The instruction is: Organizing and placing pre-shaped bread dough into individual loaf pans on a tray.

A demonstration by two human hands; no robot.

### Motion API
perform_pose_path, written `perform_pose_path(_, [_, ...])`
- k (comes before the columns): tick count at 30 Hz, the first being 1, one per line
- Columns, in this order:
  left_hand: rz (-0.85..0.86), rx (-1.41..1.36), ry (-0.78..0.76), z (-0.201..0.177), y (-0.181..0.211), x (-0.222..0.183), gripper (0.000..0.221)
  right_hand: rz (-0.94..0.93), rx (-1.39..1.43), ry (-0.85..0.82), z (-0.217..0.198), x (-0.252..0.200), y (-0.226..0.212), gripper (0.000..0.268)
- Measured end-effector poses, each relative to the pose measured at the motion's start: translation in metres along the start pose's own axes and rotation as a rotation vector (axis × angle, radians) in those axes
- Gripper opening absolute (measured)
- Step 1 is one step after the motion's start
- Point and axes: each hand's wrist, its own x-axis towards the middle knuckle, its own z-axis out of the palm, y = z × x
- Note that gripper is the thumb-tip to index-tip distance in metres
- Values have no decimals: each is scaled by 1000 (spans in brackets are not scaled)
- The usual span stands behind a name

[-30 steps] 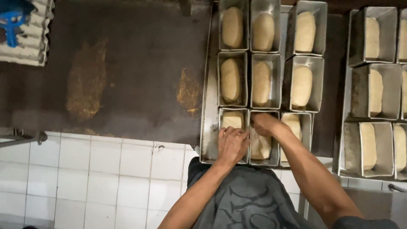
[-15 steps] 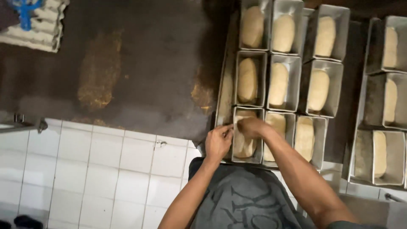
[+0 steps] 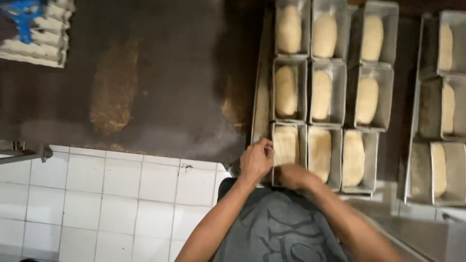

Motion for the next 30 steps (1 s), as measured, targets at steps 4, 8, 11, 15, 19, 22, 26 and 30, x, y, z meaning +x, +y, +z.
perform_pose_path(4, [27, -16, 4, 4, -4, 0, 17, -79, -46, 39, 6, 11, 9, 29])
perform_pose_path(8, [17, -17, -38, -2, -2, 0, 17, -19, 60, 132, -28, 29, 16, 36])
perform_pose_path(11, [7, 18, -55, -5, 4, 8, 17, 79, 157, 365, -31, 60, 46, 27])
perform_pose_path(15, [-22, -24, -29, -4, 0, 7, 18, 26, -116, 172, -43, 81, 54, 28])
perform_pose_path(19, [-15, 43, -97, -7, 5, 4, 19, 63, -100, 216, -55, 69, 51, 27])
perform_pose_path(22, [-53, 20, -86, -5, 3, 1, 23, 80, -10, 359, -105, 39, 1, 26])
perform_pose_path(26, [3, -3, -52, -3, 2, 1, 20, 222, -174, 255, -91, 54, 23, 27])
perform_pose_path(30, [-16, 11, -51, -9, 7, 5, 21, 82, -103, 46, -66, 48, 17, 29])
